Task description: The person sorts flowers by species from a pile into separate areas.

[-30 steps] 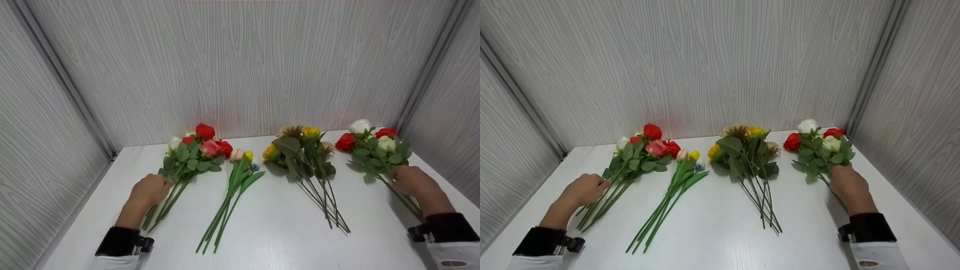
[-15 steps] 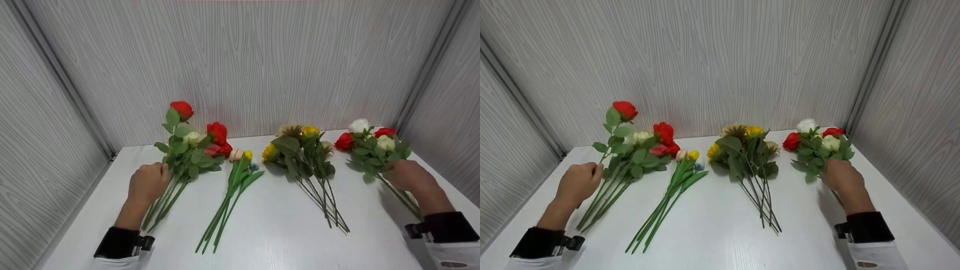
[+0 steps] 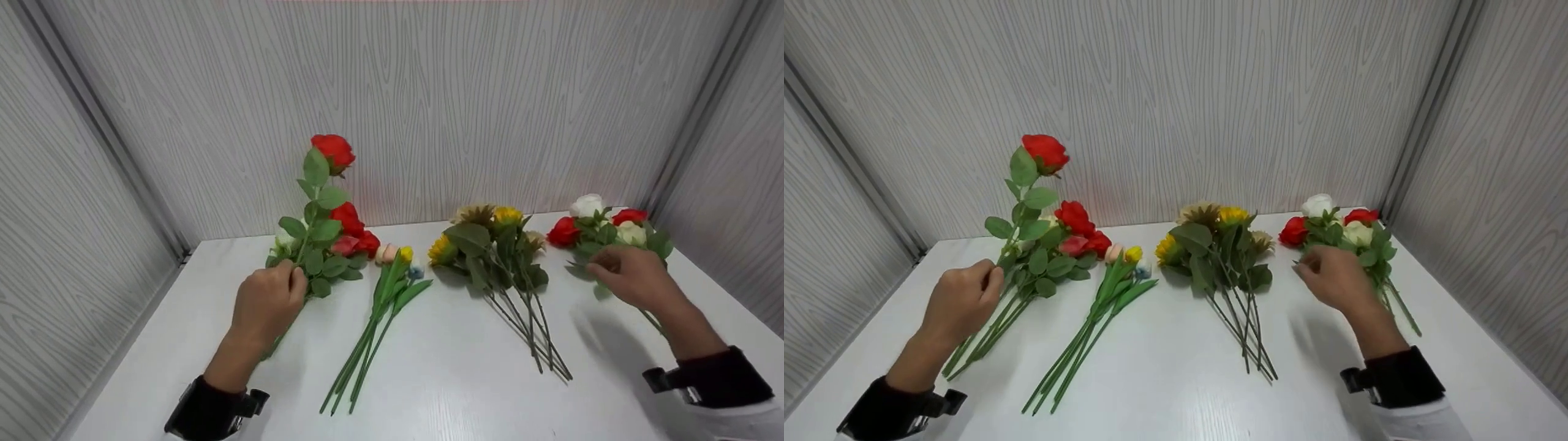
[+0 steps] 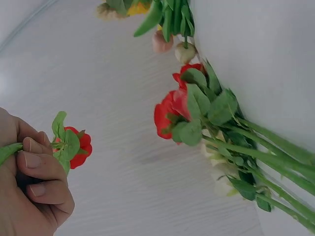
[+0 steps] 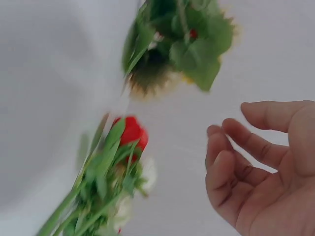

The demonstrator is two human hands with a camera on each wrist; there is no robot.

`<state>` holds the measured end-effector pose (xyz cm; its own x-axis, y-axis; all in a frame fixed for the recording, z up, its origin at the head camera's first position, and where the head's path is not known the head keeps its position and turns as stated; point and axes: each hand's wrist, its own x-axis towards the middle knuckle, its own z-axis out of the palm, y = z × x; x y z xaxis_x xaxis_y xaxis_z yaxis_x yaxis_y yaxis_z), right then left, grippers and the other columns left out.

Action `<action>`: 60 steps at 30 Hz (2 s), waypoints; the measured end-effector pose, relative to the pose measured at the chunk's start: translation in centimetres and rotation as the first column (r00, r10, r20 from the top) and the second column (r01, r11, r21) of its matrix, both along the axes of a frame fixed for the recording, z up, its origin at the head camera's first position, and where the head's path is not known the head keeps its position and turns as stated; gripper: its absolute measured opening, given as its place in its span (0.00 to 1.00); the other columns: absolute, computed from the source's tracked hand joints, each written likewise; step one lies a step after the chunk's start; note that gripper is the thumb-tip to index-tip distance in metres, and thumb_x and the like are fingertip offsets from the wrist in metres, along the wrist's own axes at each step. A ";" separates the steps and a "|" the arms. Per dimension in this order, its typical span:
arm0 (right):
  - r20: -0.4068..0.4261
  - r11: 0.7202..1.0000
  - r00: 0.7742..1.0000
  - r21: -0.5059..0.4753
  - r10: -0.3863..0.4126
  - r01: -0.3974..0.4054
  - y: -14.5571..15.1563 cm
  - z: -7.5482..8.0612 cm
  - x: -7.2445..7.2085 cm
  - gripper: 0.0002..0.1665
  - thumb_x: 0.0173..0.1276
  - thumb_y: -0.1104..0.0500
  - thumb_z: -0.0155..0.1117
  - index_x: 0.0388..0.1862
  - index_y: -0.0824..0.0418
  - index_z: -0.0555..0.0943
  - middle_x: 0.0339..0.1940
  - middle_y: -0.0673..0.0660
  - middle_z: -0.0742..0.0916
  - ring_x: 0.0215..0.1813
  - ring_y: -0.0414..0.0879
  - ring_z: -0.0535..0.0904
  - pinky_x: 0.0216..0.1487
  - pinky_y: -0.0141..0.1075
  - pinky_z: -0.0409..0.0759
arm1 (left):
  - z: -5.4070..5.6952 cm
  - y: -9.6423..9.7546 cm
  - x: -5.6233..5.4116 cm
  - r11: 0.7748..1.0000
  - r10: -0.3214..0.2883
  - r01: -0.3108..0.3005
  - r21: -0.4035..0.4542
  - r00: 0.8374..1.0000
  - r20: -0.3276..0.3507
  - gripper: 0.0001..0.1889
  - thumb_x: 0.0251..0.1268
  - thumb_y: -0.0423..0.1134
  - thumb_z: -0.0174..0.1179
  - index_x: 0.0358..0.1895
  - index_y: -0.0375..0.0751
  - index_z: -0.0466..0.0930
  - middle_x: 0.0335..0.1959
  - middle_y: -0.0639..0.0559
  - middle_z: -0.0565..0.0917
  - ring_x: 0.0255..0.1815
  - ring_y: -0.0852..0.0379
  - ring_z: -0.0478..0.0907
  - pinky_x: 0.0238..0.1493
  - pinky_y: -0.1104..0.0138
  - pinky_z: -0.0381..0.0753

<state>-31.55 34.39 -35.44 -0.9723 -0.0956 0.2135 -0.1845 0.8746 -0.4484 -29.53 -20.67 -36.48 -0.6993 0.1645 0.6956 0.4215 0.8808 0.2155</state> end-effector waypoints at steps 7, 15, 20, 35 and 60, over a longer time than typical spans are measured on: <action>-0.082 0.985 0.990 -0.122 0.112 -0.121 -5.3 0.8 2.2 0.10 0.71 0.57 0.65 0.44 0.62 0.85 0.33 0.55 0.87 0.32 0.42 0.80 0.30 0.34 0.77 | 0.3 3.4 1.9 0.989 -0.132 0.122 -0.078 0.982 -0.136 0.17 0.60 0.28 0.52 0.17 0.45 0.60 0.12 0.60 0.51 0.16 0.66 0.43 0.18 0.73 0.44; -0.046 0.892 0.926 -0.252 0.376 -0.375 -10.7 0.2 4.8 0.07 0.72 0.56 0.64 0.42 0.57 0.85 0.33 0.50 0.86 0.33 0.38 0.79 0.33 0.32 0.80 | -0.7 7.6 4.1 0.949 -0.297 0.268 -0.166 0.936 -0.189 0.15 0.55 0.28 0.56 0.18 0.46 0.64 0.09 0.61 0.56 0.15 0.71 0.43 0.17 0.77 0.41; 0.080 0.758 0.824 -0.449 0.561 -0.472 -13.9 -0.5 6.6 0.10 0.75 0.58 0.60 0.46 0.63 0.84 0.35 0.59 0.86 0.32 0.40 0.81 0.29 0.34 0.82 | -1.6 10.1 5.9 0.913 -0.386 0.356 -0.199 0.912 -0.139 0.15 0.56 0.29 0.60 0.18 0.47 0.65 0.09 0.61 0.58 0.15 0.71 0.43 0.17 0.78 0.41; 0.064 0.199 0.376 -0.922 0.924 -0.332 -18.6 -3.7 10.8 0.15 0.85 0.59 0.32 0.57 0.70 0.60 0.41 0.53 0.72 0.35 0.39 0.74 0.33 0.29 0.75 | -3.6 13.7 9.1 0.798 -0.583 0.504 -0.329 0.784 -0.214 0.19 0.74 0.38 0.40 0.19 0.46 0.65 0.08 0.60 0.63 0.06 0.69 0.56 0.11 0.76 0.43; 0.039 0.698 0.828 -0.561 0.560 -0.446 -12.4 -0.2 5.0 0.18 0.83 0.58 0.43 0.46 0.74 0.73 0.37 0.67 0.83 0.30 0.48 0.81 0.28 0.39 0.83 | -0.6 7.9 4.4 0.908 -0.386 0.361 -0.211 0.918 -0.092 0.13 0.74 0.46 0.56 0.31 0.43 0.79 0.11 0.60 0.71 0.12 0.72 0.52 0.15 0.80 0.49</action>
